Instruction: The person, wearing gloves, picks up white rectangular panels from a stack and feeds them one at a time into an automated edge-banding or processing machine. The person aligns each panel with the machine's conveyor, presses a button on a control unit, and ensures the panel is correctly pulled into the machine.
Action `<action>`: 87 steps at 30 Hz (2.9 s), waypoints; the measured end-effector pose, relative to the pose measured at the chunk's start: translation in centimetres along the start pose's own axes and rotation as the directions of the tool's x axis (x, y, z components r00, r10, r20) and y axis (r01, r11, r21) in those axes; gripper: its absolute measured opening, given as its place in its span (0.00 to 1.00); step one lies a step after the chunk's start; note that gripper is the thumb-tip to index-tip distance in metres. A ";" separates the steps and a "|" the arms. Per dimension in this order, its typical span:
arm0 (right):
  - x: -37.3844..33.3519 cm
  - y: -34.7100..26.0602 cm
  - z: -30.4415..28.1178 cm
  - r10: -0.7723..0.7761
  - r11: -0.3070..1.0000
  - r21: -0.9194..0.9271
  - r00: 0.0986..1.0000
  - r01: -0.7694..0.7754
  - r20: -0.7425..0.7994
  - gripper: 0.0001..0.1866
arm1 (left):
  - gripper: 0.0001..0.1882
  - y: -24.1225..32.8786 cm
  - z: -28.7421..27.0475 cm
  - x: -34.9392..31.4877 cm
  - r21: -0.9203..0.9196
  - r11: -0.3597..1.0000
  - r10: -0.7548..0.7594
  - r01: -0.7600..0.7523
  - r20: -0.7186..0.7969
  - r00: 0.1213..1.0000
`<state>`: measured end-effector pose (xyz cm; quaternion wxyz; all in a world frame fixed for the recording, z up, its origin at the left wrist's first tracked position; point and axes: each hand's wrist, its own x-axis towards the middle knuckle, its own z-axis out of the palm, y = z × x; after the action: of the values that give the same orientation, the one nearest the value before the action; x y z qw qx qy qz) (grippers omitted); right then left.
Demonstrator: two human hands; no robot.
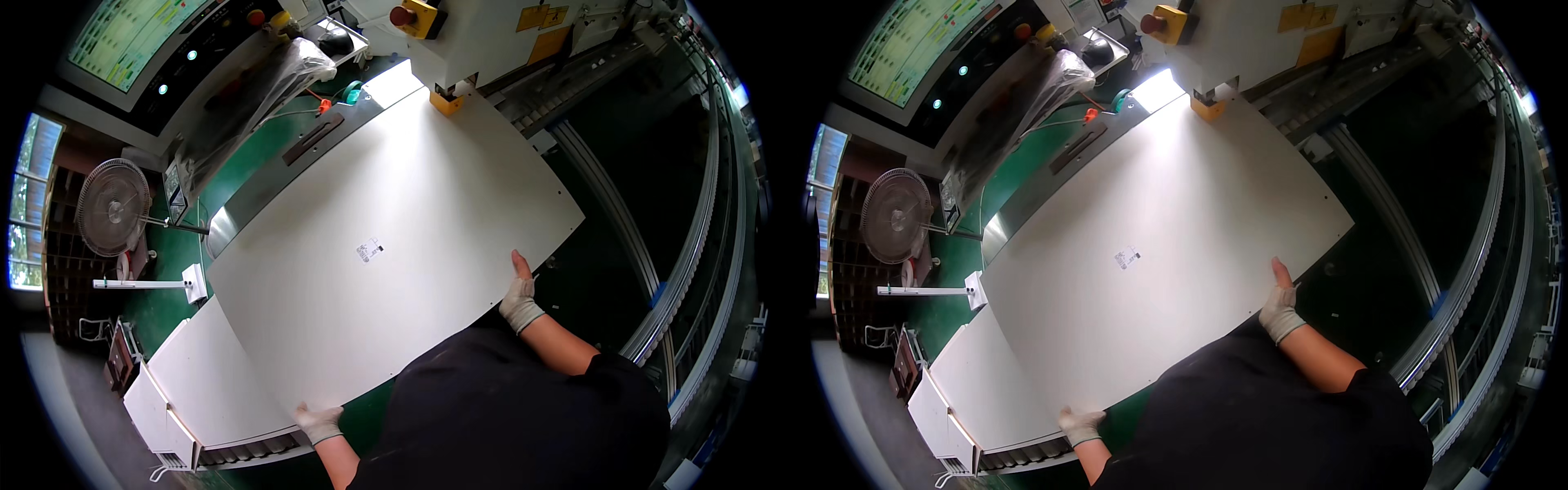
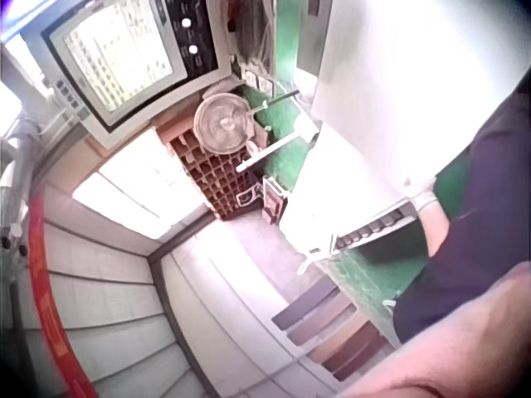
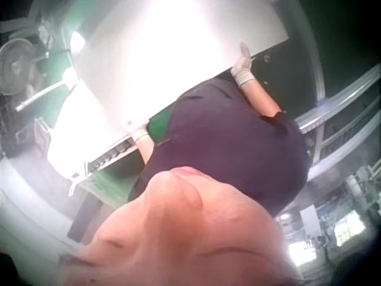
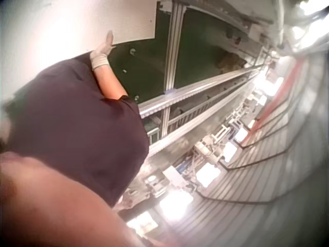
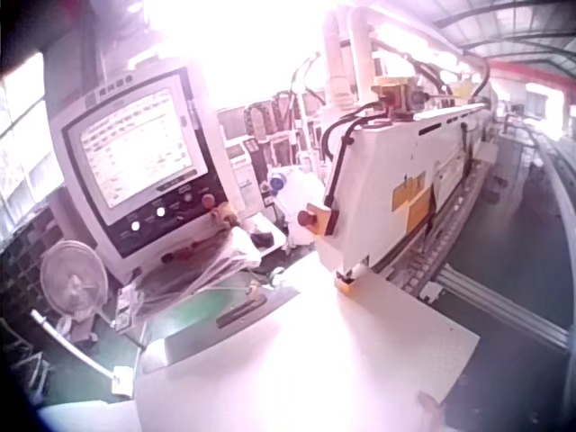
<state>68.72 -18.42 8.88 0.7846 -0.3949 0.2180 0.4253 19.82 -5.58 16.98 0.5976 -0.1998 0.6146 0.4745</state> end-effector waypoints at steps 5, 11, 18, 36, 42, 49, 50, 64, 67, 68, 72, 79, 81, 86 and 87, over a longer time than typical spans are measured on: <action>2.4 -4.9 -0.8 0.000 0.999 0.034 0.999 -0.002 0.054 0.27 | 0.33 -5.1 2.7 -1.8 0.133 0.991 0.008 -0.006 -0.012 1.000; 5.5 -10.8 -1.7 -0.120 0.993 -0.003 0.985 0.121 0.126 0.28 | 0.31 -12.3 3.8 -4.5 0.056 0.998 -0.027 0.009 0.323 0.946; 9.3 -18.4 -2.4 -0.244 0.969 -0.011 0.965 0.246 0.094 0.27 | 0.30 -18.6 0.2 -6.2 0.378 0.910 -0.017 -0.169 0.441 0.897; 3.0 -12.6 -1.3 -0.168 0.970 -0.133 0.958 0.202 0.232 0.21 | 0.28 -14.9 12.4 -1.3 0.272 -0.461 0.218 -0.844 0.957 0.190; 1.3 -9.7 -0.3 -0.023 0.991 -0.129 0.992 0.039 0.123 0.25 | 0.42 -15.8 24.9 1.7 0.218 -0.846 0.070 -0.487 0.950 0.305; -0.3 -6.6 -0.3 0.097 0.956 -0.291 0.978 -0.040 0.185 0.30 | 0.41 -15.5 27.0 2.7 0.159 -0.893 0.013 -0.420 0.944 0.329; 0.0 -6.6 -0.1 0.065 0.971 -0.238 0.985 -0.025 0.159 0.31 | 0.41 -15.5 26.9 2.8 0.165 -0.893 0.025 -0.420 0.948 0.318; 7.8 -17.7 -1.5 -0.157 0.987 0.012 0.963 0.158 0.219 0.38 | 0.42 -15.7 26.7 3.5 0.167 -0.907 0.047 -0.388 0.953 0.299; 7.9 -17.0 -3.1 -0.084 0.988 0.142 0.989 0.066 0.118 0.29 | 0.43 -15.8 26.5 4.3 0.152 -0.928 0.032 -0.341 0.943 0.332; 7.6 -16.1 -3.2 -0.059 0.978 0.205 0.997 0.048 0.048 0.28 | 0.42 -15.9 26.4 4.5 0.151 -0.923 0.033 -0.355 0.948 0.316; 4.2 -7.1 -1.1 0.304 0.953 -0.105 0.902 -0.285 0.307 0.20 | 0.43 -16.3 25.6 4.5 0.164 -0.911 0.084 -0.378 0.972 0.218; 0.1 1.2 4.2 0.589 0.668 -0.682 0.771 -0.298 0.240 0.20 | 0.41 -15.4 18.8 4.1 0.224 -0.762 0.175 -0.608 0.975 0.140; 0.2 1.6 5.9 0.546 0.619 -0.773 0.784 -0.139 0.296 0.20 | 0.38 -13.8 14.8 4.8 0.178 -0.641 0.171 -0.747 0.981 0.087; 1.3 3.3 12.1 0.444 0.583 -0.788 0.734 0.199 0.514 0.19 | 0.26 -9.2 1.3 6.9 0.573 -0.077 0.463 -0.816 0.745 0.480; 1.5 3.8 13.5 0.439 0.611 -0.755 0.693 0.236 0.572 0.19 | 0.24 -8.4 -1.4 7.2 0.608 -0.007 0.542 -0.794 0.669 0.508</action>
<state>66.46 -5.54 14.24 0.5210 -0.4841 -0.2878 0.6414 24.41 -8.39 7.22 0.3651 0.5259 0.6983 0.3202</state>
